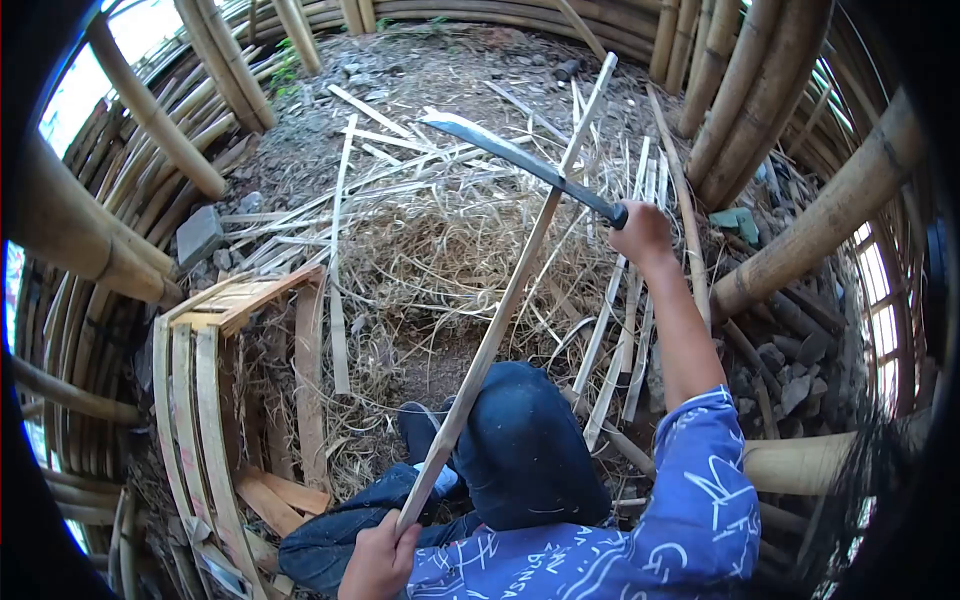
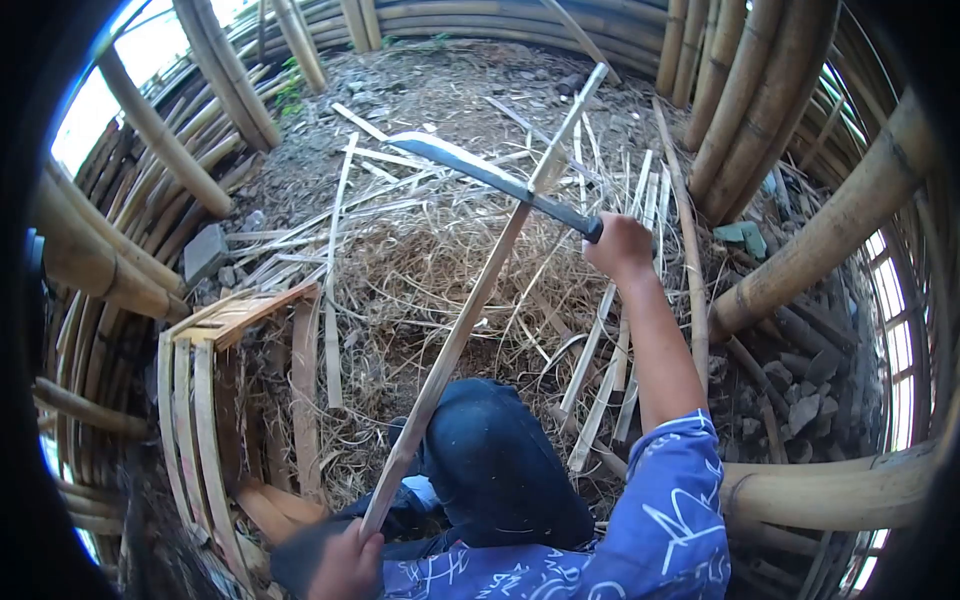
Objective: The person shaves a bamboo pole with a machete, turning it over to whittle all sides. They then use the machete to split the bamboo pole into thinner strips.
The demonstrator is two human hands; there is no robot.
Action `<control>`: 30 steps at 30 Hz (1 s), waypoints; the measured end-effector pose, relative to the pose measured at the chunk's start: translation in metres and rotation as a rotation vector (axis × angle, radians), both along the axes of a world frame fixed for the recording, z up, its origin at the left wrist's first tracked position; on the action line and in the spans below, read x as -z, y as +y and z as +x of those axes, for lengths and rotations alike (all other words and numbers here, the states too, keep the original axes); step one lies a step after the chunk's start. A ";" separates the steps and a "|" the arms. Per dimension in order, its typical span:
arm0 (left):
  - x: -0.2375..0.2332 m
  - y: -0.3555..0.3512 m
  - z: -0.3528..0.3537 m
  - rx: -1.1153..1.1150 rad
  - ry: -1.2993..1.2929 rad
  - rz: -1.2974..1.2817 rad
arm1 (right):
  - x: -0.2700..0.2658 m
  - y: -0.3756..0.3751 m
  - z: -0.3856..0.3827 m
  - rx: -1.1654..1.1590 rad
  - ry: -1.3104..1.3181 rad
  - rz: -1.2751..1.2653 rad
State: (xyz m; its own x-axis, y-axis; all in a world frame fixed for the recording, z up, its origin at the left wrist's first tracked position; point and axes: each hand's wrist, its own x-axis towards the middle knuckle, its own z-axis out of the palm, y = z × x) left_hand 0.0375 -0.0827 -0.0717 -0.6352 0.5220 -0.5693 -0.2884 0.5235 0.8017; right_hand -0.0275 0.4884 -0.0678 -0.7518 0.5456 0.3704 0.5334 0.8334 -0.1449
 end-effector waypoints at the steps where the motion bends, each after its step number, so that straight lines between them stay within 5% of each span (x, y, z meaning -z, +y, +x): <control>1: 0.001 0.006 -0.003 -0.048 -0.004 0.083 | -0.003 -0.006 -0.001 0.010 -0.040 0.015; 4: 0.028 -0.007 -0.009 0.056 0.320 0.090 | -0.021 -0.032 -0.003 -0.034 -0.185 -0.034; 8: 0.007 -0.008 -0.005 -0.028 0.074 0.016 | -0.003 -0.052 0.013 -0.146 -0.167 0.046; 12: -0.014 0.007 -0.019 0.119 0.225 -0.107 | 0.032 -0.092 0.014 -0.465 -0.020 0.036; 18: 0.035 -0.011 -0.010 -0.057 0.011 0.005 | 0.013 -0.152 0.013 -0.720 -0.063 0.032; 21: 0.027 -0.007 -0.007 0.056 0.168 -0.070 | 0.009 -0.152 0.013 -0.783 -0.027 0.046; 25: 0.002 0.002 -0.025 0.376 -0.296 -0.330 | 0.027 -0.065 -0.007 -0.696 -0.045 0.334; 26: -0.027 0.016 -0.021 0.283 0.017 -0.261 | 0.051 -0.010 -0.017 -0.209 -0.285 0.113; 27: -0.045 0.025 -0.020 0.186 0.327 -0.189 | 0.000 -0.009 -0.028 0.068 -0.255 -0.131; 30: -0.053 0.038 -0.049 0.078 0.208 -0.203 | -0.018 -0.009 -0.066 0.092 -0.329 0.060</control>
State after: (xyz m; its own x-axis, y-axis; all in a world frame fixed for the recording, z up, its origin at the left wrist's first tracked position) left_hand -0.0113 -0.0446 -0.0190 -0.7118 0.4627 -0.5285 -0.0816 0.6929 0.7164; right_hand -0.0939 0.4798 -0.0498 -0.7849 0.6012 0.1498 0.6167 0.7814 0.0953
